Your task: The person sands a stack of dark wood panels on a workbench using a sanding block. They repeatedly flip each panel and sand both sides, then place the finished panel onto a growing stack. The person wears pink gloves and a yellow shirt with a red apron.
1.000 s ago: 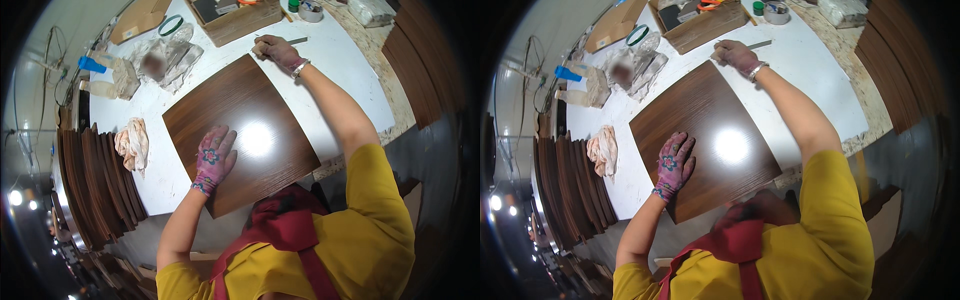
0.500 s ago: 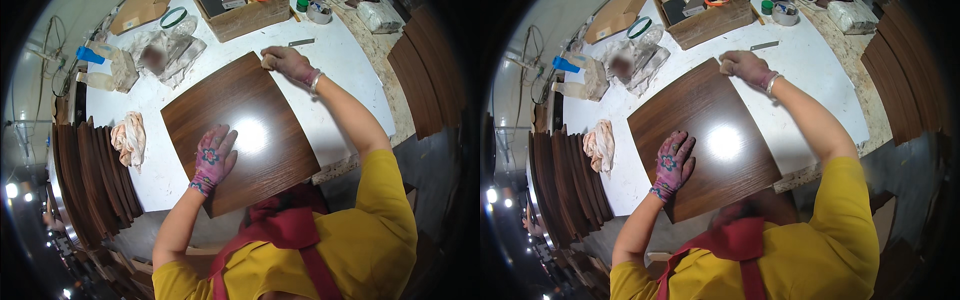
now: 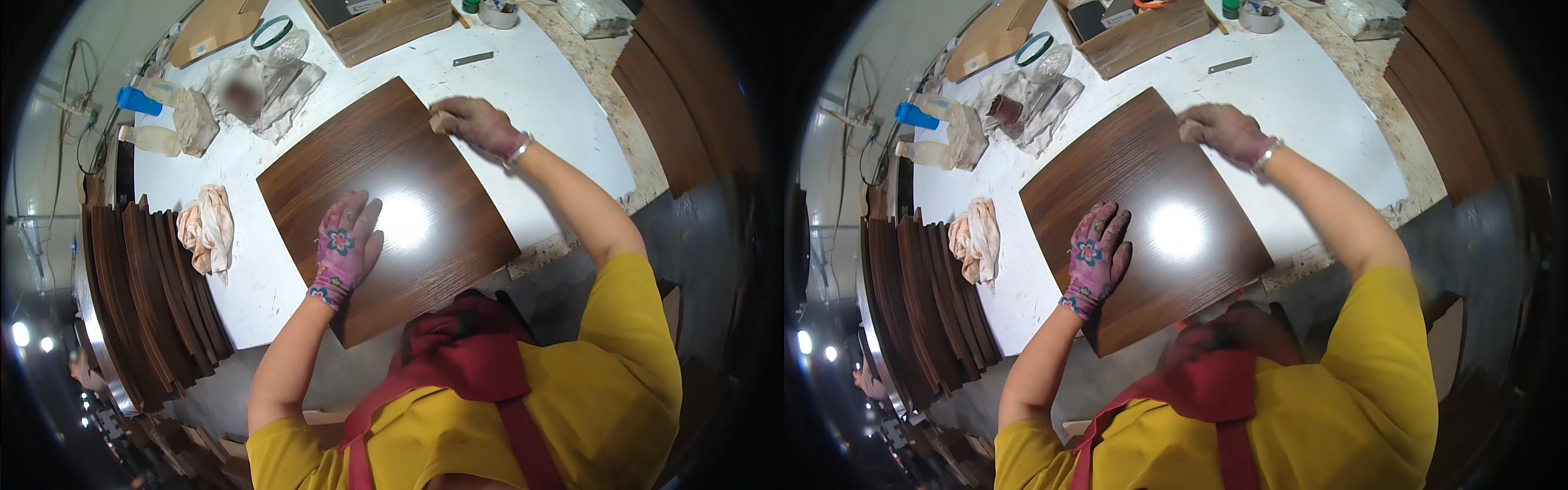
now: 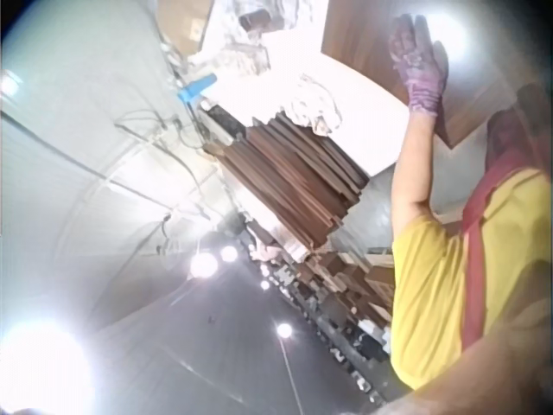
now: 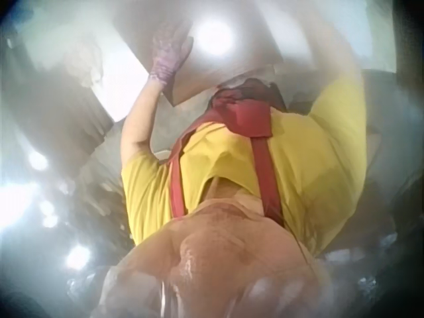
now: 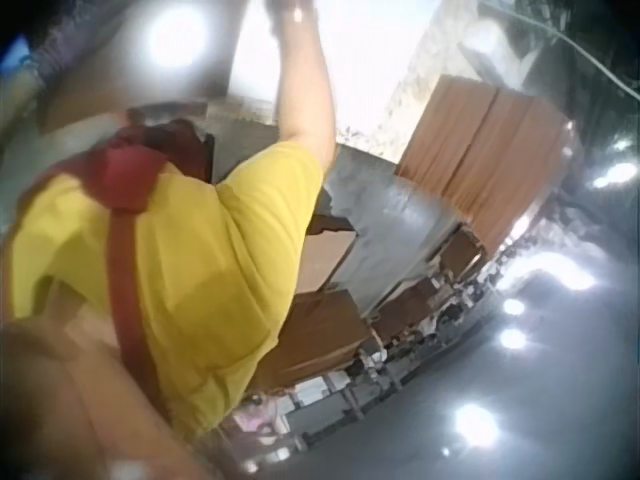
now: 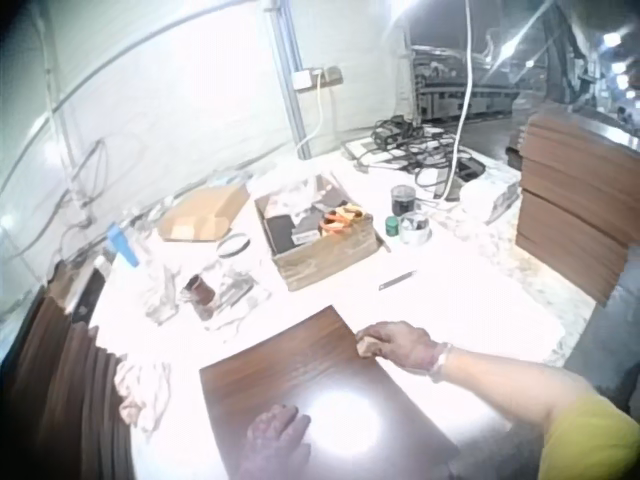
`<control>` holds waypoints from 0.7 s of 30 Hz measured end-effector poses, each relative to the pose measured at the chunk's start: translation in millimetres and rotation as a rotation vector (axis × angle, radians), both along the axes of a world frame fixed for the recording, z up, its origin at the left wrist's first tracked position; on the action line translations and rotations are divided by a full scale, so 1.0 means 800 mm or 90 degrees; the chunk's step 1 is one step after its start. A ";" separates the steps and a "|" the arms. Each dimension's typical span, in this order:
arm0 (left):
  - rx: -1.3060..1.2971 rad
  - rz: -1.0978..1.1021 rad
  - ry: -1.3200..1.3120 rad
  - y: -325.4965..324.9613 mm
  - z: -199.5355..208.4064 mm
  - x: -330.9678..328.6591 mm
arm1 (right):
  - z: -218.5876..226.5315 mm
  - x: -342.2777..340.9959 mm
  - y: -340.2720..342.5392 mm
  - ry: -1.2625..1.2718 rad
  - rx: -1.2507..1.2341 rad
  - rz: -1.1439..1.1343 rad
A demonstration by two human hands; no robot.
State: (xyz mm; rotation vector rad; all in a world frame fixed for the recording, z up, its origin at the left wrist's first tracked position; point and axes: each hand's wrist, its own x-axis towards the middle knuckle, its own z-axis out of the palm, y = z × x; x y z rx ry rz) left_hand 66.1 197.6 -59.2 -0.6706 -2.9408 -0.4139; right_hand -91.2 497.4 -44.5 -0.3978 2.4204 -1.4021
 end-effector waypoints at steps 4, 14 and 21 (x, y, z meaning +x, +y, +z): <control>0.001 -0.013 0.029 0.000 -0.002 -0.001 | 0.012 0.081 0.037 -0.005 0.029 0.008; 0.002 -0.022 0.055 -0.002 -0.014 0.001 | 0.037 0.294 0.121 -0.037 0.224 0.070; -0.002 -0.022 0.060 0.000 -0.016 0.002 | 0.042 0.309 0.097 -0.312 -0.491 -0.219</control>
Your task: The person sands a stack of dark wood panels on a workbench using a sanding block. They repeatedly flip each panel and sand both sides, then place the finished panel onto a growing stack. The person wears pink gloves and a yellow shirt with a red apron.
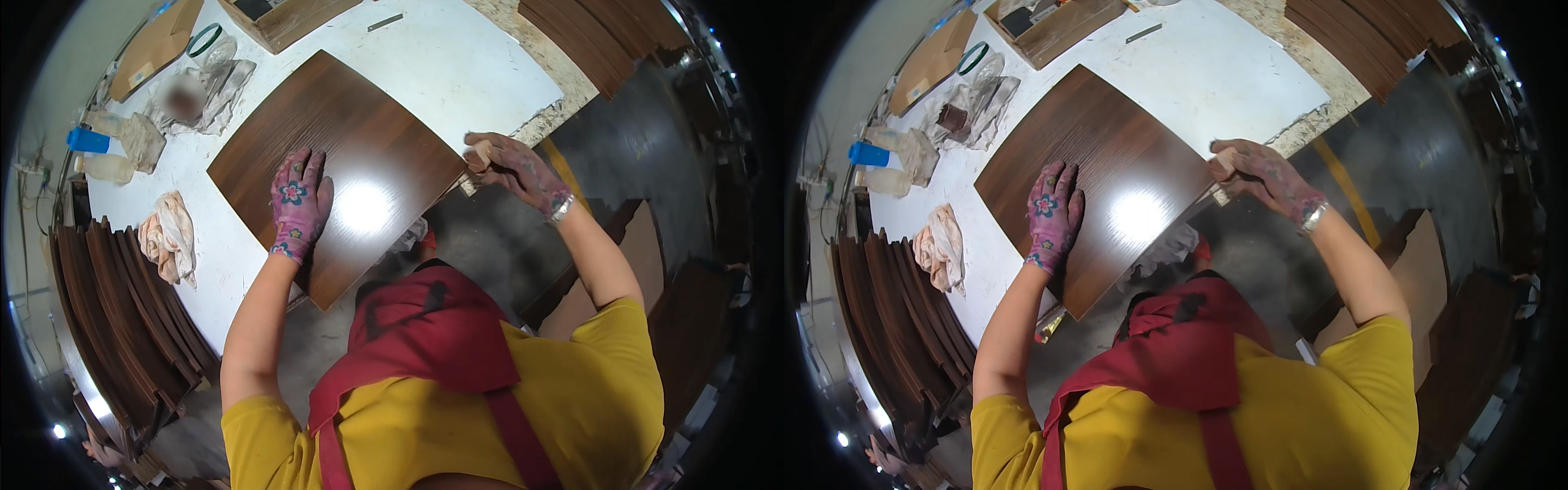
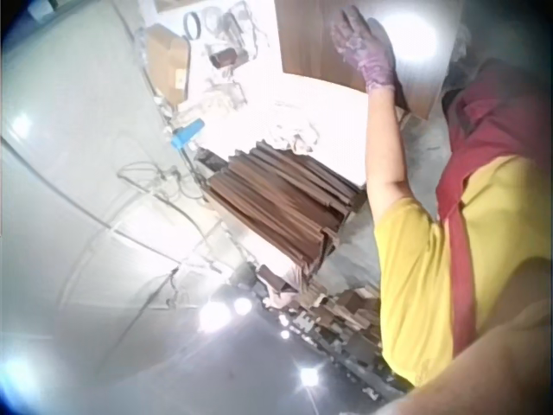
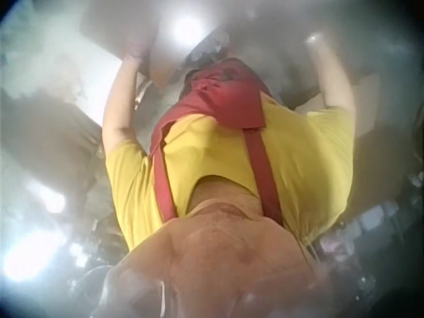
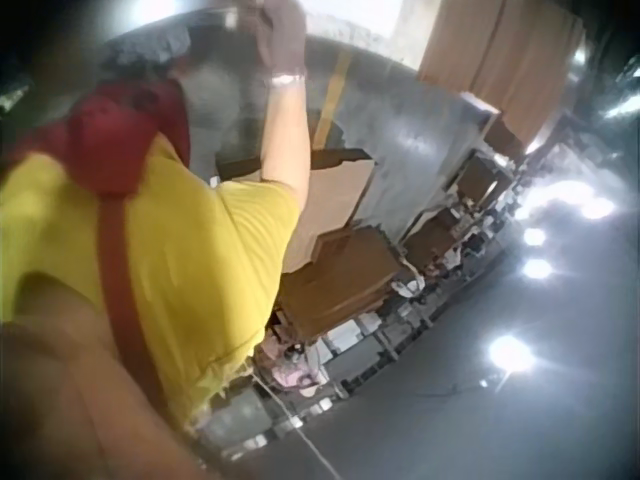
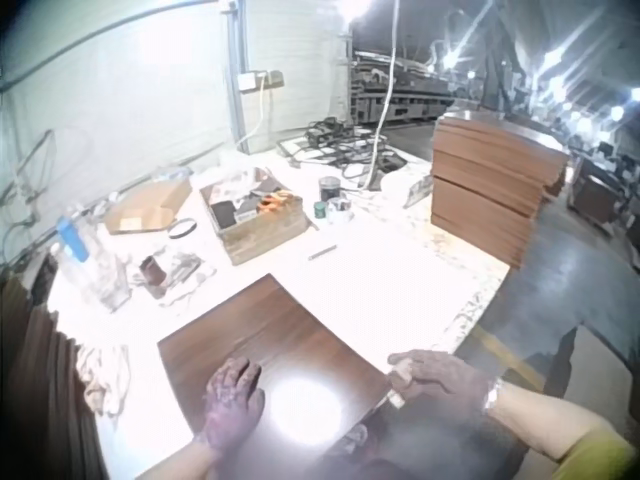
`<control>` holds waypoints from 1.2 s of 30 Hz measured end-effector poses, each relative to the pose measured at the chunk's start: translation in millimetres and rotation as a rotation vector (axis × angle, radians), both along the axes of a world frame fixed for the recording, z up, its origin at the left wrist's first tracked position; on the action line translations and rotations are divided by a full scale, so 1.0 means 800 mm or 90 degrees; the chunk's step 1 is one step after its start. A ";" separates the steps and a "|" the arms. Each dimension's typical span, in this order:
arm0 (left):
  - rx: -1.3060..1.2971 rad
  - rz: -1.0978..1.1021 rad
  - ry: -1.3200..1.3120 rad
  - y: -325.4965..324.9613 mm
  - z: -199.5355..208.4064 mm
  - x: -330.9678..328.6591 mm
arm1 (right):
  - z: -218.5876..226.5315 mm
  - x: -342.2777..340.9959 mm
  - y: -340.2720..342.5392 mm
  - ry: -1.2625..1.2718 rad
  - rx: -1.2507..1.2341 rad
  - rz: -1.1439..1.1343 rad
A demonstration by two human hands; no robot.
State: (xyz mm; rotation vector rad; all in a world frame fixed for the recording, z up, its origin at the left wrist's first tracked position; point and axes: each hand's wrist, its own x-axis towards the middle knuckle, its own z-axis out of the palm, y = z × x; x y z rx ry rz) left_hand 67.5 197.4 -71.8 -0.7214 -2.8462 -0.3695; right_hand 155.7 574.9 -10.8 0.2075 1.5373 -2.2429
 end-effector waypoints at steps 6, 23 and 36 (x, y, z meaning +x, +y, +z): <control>-0.065 0.069 0.081 0.000 -0.018 0.011 | -0.016 -0.050 -0.072 0.052 -0.070 0.114; -0.083 0.274 0.020 0.083 -0.054 0.087 | 0.011 -0.047 -0.416 0.638 0.220 0.973; 0.213 0.271 0.171 0.087 -0.093 0.083 | -0.008 -0.056 -0.458 0.931 0.243 1.175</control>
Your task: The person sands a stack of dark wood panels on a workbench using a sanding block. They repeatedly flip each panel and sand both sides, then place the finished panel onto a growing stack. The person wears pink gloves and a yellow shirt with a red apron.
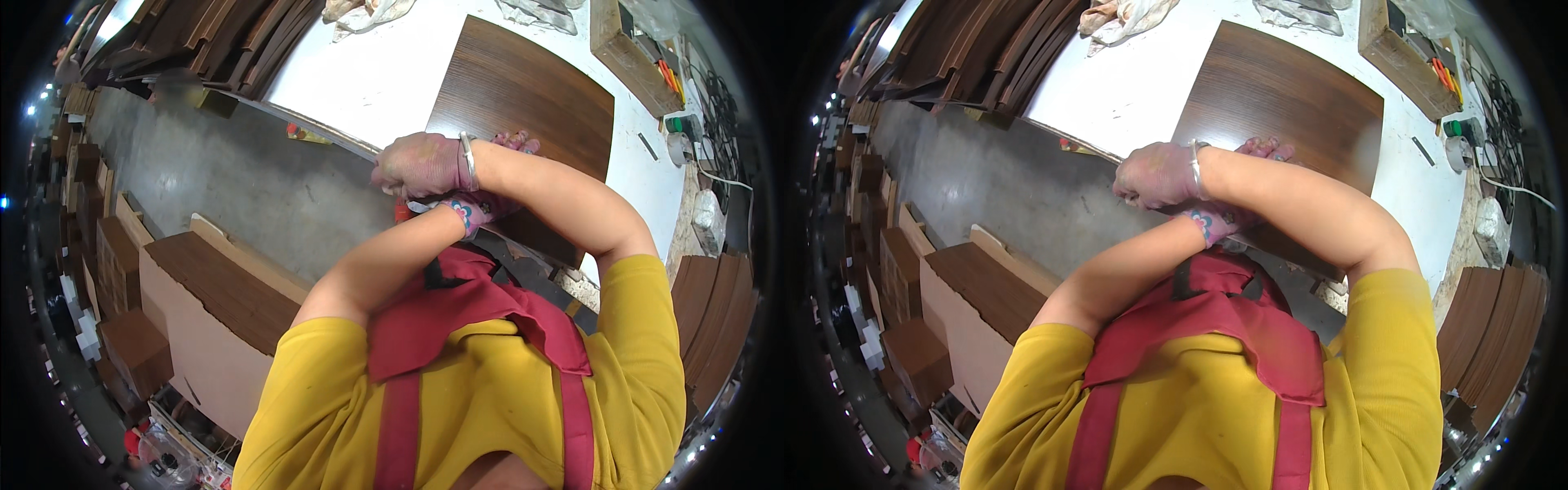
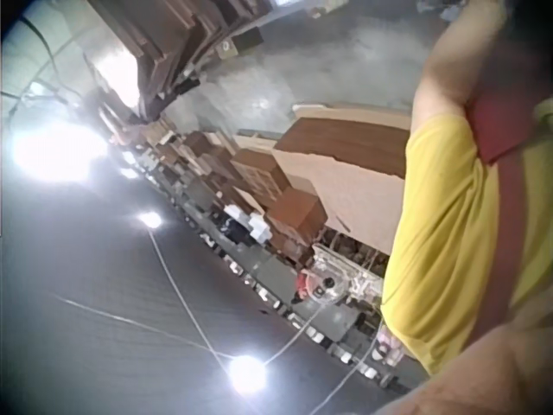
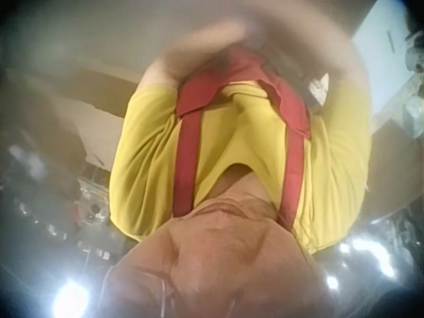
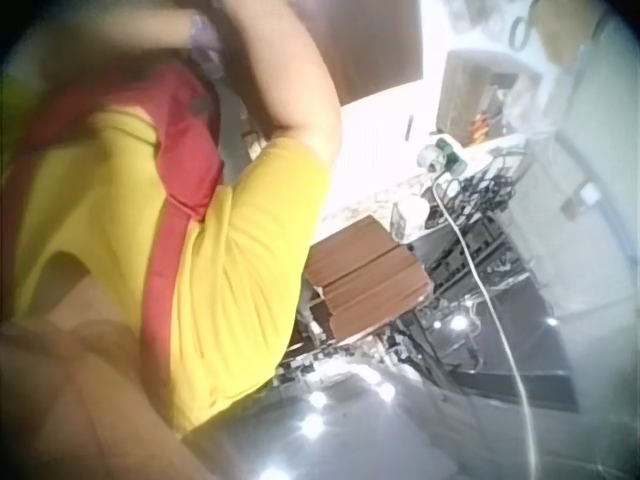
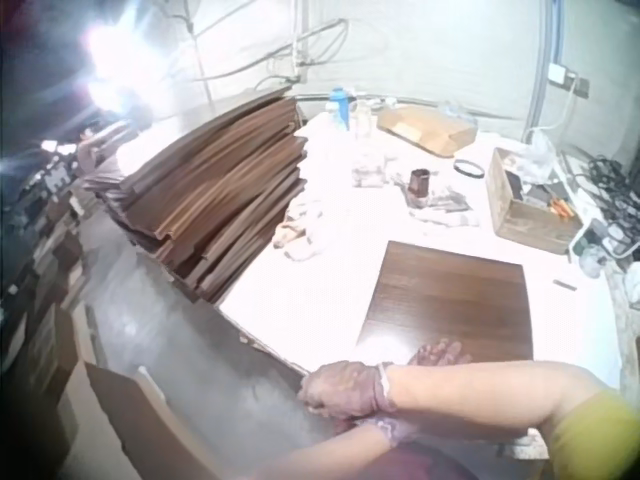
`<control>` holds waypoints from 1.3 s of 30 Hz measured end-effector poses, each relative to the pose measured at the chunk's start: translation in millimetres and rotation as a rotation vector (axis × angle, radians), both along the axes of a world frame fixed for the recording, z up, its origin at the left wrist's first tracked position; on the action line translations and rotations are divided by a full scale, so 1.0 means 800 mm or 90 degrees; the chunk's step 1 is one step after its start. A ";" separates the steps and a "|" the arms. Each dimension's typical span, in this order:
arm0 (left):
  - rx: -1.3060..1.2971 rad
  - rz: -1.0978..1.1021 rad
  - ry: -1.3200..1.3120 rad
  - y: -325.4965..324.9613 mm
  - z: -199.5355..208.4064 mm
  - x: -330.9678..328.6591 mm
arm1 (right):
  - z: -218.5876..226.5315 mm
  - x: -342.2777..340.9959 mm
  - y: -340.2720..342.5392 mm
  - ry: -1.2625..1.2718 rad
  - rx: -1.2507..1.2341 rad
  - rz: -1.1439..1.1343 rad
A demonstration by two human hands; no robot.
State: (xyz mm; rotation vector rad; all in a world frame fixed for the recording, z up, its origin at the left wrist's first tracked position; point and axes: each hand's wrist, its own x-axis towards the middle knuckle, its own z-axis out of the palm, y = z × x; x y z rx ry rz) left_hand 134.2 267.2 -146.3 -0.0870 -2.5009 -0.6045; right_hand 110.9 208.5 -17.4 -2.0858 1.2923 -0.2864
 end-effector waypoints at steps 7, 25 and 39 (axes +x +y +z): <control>-0.067 -0.006 -0.074 -0.006 0.063 0.009 | 0.000 -0.092 -0.019 0.060 -0.031 -0.121; -0.030 -0.053 -0.204 -0.017 0.086 0.006 | -0.034 -0.211 -0.051 0.178 -0.258 -0.271; 0.020 -0.068 -0.227 -0.012 0.081 0.008 | -0.061 -0.361 -0.066 -0.082 -0.170 -0.741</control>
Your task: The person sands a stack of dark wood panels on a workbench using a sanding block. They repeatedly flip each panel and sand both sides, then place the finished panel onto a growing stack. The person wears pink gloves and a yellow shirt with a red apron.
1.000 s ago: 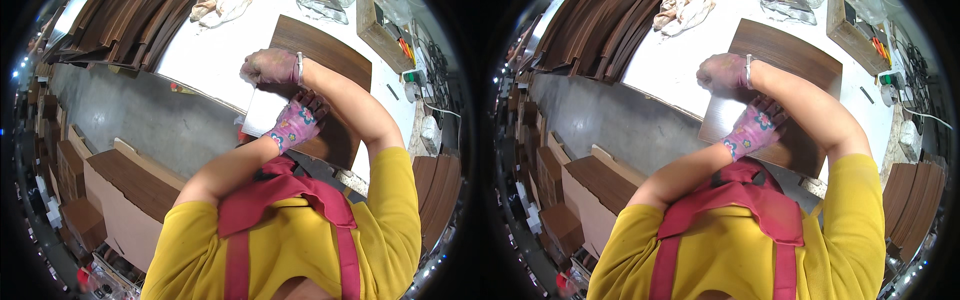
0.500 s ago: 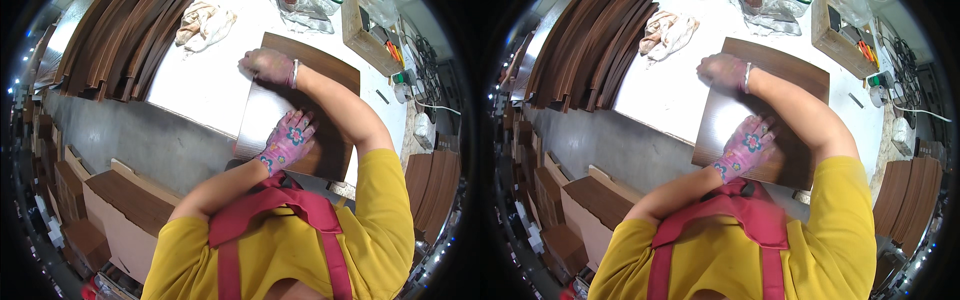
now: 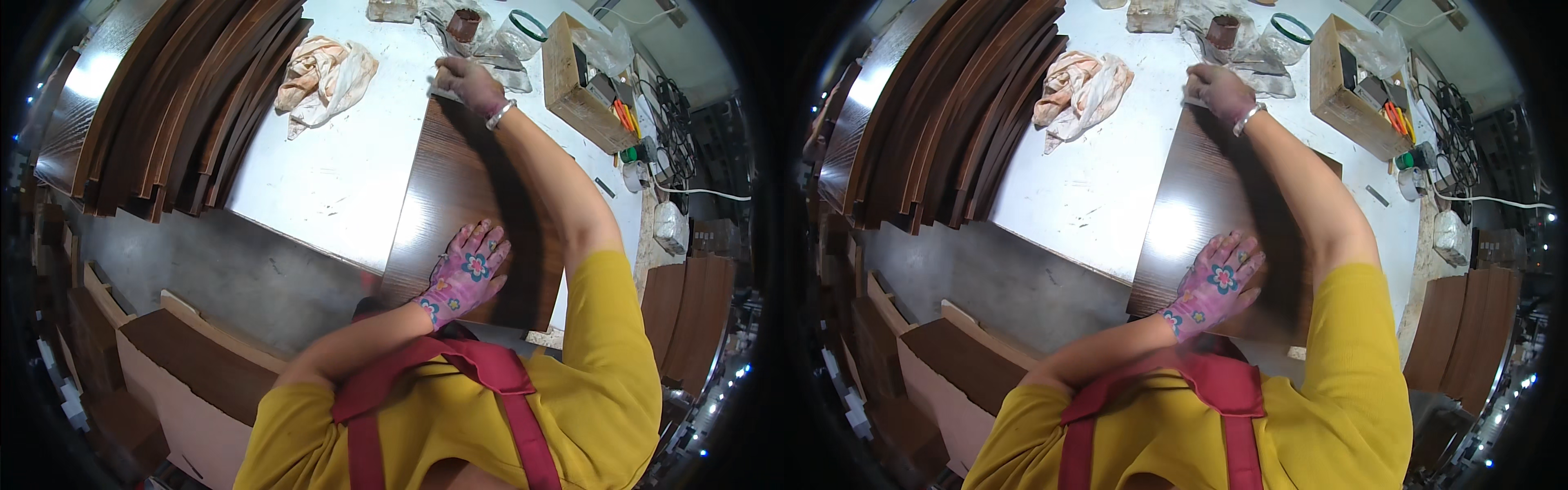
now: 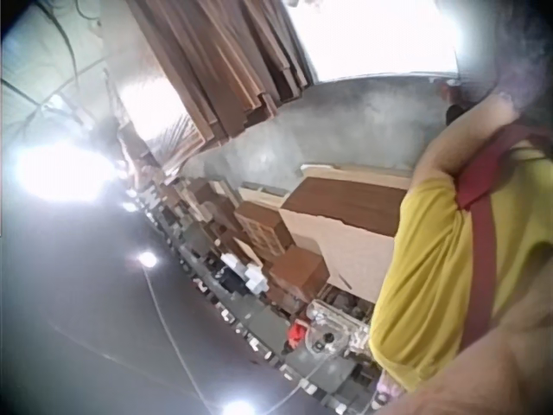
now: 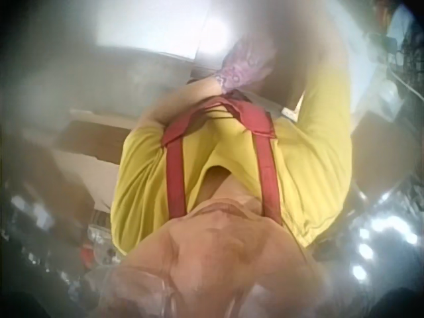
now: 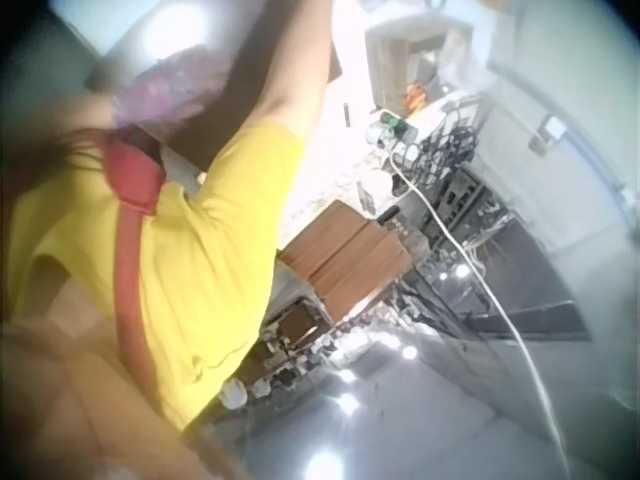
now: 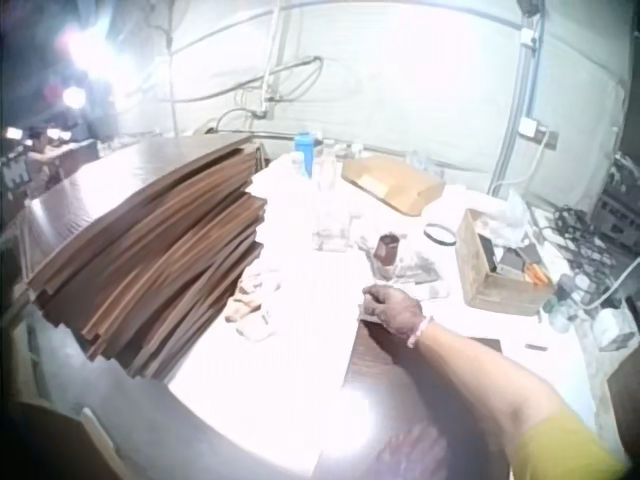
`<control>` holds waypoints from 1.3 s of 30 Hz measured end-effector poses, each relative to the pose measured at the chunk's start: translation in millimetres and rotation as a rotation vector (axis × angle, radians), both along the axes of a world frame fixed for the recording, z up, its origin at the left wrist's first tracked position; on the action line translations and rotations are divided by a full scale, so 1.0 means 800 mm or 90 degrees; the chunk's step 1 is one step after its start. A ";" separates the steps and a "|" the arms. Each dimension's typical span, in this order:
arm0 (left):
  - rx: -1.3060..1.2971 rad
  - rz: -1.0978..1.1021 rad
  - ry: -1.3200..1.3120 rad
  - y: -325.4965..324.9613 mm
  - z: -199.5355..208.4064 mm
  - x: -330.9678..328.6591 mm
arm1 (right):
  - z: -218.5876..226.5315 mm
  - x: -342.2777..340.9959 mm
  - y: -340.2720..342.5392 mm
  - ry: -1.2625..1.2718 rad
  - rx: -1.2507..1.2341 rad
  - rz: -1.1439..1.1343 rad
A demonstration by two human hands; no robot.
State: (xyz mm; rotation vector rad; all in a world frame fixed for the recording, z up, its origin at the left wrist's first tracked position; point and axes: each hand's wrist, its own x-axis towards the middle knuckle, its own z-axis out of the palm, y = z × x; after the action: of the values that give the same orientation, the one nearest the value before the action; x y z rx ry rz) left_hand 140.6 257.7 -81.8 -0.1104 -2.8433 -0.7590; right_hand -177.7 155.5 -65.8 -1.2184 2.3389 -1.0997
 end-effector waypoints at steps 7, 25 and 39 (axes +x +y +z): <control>-0.010 -0.064 -0.057 -0.011 0.014 -0.001 | 0.018 0.038 -0.005 0.185 0.055 0.120; 0.030 -0.007 0.052 -0.007 0.001 0.001 | 0.050 0.188 0.037 0.214 0.043 0.288; 1.843 0.141 -0.135 0.020 -0.076 -0.047 | 0.040 0.384 0.114 -0.038 0.020 0.583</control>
State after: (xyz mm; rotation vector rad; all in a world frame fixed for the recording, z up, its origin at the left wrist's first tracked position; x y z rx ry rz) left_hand 103.2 273.9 -143.0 0.5784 0.4180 -3.0631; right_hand 129.4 247.0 -34.0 -1.8962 1.4199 -0.7312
